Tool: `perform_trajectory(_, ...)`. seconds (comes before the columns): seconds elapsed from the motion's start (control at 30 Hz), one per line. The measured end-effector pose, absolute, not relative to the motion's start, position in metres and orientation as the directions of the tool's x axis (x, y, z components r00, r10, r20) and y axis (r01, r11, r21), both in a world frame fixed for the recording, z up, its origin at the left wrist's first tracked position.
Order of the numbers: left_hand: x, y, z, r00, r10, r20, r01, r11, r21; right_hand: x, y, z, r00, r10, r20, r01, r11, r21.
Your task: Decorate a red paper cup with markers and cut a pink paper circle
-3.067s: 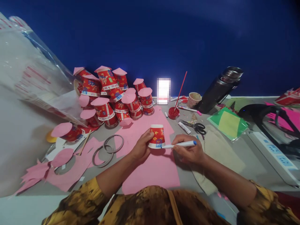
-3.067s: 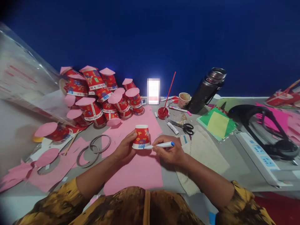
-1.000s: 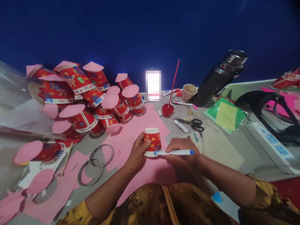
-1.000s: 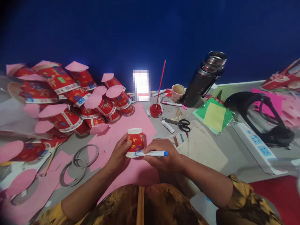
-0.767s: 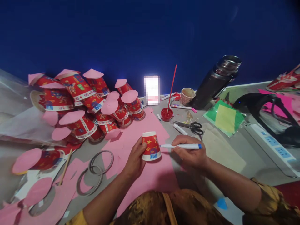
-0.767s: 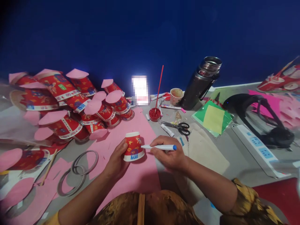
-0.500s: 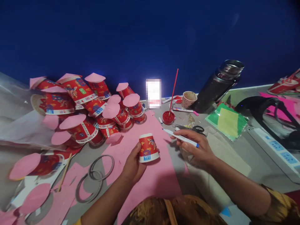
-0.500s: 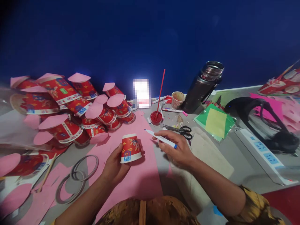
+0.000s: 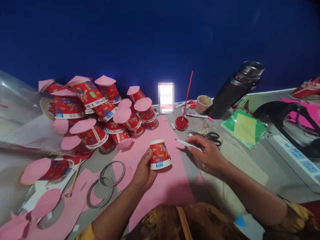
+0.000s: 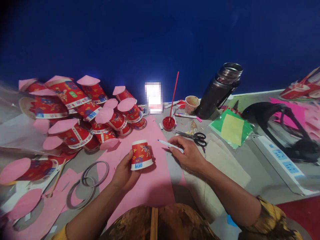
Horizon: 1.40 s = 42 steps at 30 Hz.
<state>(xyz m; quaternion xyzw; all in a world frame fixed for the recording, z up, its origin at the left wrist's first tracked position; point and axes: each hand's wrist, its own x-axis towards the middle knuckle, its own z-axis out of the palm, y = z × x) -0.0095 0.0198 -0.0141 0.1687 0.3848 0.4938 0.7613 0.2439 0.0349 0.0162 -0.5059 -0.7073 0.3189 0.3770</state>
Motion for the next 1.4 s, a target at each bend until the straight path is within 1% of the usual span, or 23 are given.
perform_trajectory(0.13, -0.008, 0.02, -0.015, 0.189, 0.895, -0.405, -0.626, 0.428, 0.652, 0.236, 0.021, 0.023, -0.311, 0.903, 0.295, 0.376, 0.402, -0.835)
perform_trajectory(0.23, -0.007, 0.02, -0.016, 0.178, 0.905, -0.387, -0.628, 0.407, 0.663, 0.232, 0.015, 0.025, -0.363, 0.884, 0.294, 0.297, 0.409, -0.863)
perform_trajectory(0.33, -0.007, 0.02, -0.015, 0.187, 0.908, -0.374, -0.625, 0.404, 0.668, 0.233, 0.013, 0.026, -0.416, 0.879, 0.234, 0.218, 0.346, -0.912)
perform_trajectory(0.4, -0.006, 0.019, -0.014, 0.202, 0.908, -0.368, -0.625, 0.409, 0.665, 0.235, 0.012, 0.027, -0.411, 0.893, 0.184, 0.182, 0.278, -0.943)
perform_trajectory(0.5, -0.006, 0.018, -0.012, 0.228, 0.901, -0.368, -0.626, 0.425, 0.654, 0.236, 0.011, 0.025, -0.326, 0.939, 0.106, 0.174, 0.17, -0.97)
perform_trajectory(0.57, -0.006, 0.018, -0.012, 0.24, 0.894, -0.378, -0.625, 0.441, 0.644, 0.236, 0.01, 0.024, -0.268, 0.96, 0.075, 0.179, 0.127, -0.976)
perform_trajectory(0.63, -0.006, 0.018, -0.012, 0.246, 0.886, -0.393, -0.627, 0.454, 0.633, 0.237, 0.011, 0.024, -0.249, 0.967, 0.052, 0.169, 0.097, -0.981)
perform_trajectory(0.7, -0.007, 0.018, -0.013, 0.245, 0.881, -0.405, -0.634, 0.461, 0.621, 0.238, 0.011, 0.025, -0.287, 0.958, 0.013, 0.114, 0.048, -0.992)
perform_trajectory(0.77, -0.008, 0.018, -0.014, 0.243, 0.877, -0.414, -0.641, 0.466, 0.611, 0.241, 0.01, 0.028, -0.384, 0.923, -0.008, 0.009, -0.004, -1.0)
perform_trajectory(0.83, -0.008, 0.018, -0.014, 0.241, 0.875, -0.421, -0.646, 0.468, 0.603, 0.243, 0.008, 0.029, -0.465, 0.885, 0.021, -0.096, -0.027, -0.995)
perform_trajectory(0.87, -0.008, 0.018, -0.015, 0.241, 0.873, -0.423, -0.648, 0.47, 0.6, 0.243, 0.007, 0.03, -0.476, 0.878, 0.044, -0.129, -0.021, -0.991)
perform_trajectory(0.93, -0.008, 0.017, -0.015, 0.247, 0.871, -0.424, -0.649, 0.474, 0.595, 0.241, 0.004, 0.029, -0.428, 0.901, 0.07, -0.148, 0.006, -0.989)
perform_trajectory(1.03, -0.006, 0.016, -0.014, 0.259, 0.87, -0.418, -0.649, 0.478, 0.592, 0.234, 0.0, 0.027, -0.264, 0.962, 0.067, -0.126, 0.034, -0.991)
perform_trajectory(1.1, -0.005, 0.015, -0.013, 0.271, 0.871, -0.411, -0.646, 0.481, 0.593, 0.229, -0.002, 0.026, -0.183, 0.978, 0.097, -0.078, 0.084, -0.993)
perform_trajectory(1.13, -0.004, 0.015, -0.012, 0.276, 0.871, -0.406, -0.645, 0.481, 0.594, 0.227, -0.003, 0.025, -0.163, 0.976, 0.145, -0.034, 0.141, -0.989)
perform_trajectory(1.2, -0.003, 0.015, -0.011, 0.282, 0.875, -0.394, -0.644, 0.477, 0.598, 0.224, -0.004, 0.025, -0.162, 0.943, 0.291, 0.069, 0.305, -0.95)
perform_trajectory(1.27, -0.002, 0.015, -0.011, 0.28, 0.881, -0.381, -0.645, 0.466, 0.605, 0.222, -0.004, 0.026, -0.208, 0.882, 0.423, 0.134, 0.454, -0.881)
perform_trajectory(1.33, -0.002, 0.014, -0.012, 0.277, 0.886, -0.371, -0.644, 0.458, 0.613, 0.221, -0.003, 0.026, -0.256, 0.837, 0.484, 0.151, 0.529, -0.835)
perform_trajectory(1.4, -0.001, 0.014, -0.013, 0.275, 0.89, -0.364, -0.641, 0.452, 0.62, 0.22, -0.001, 0.027, -0.298, 0.813, 0.501, 0.157, 0.559, -0.814)
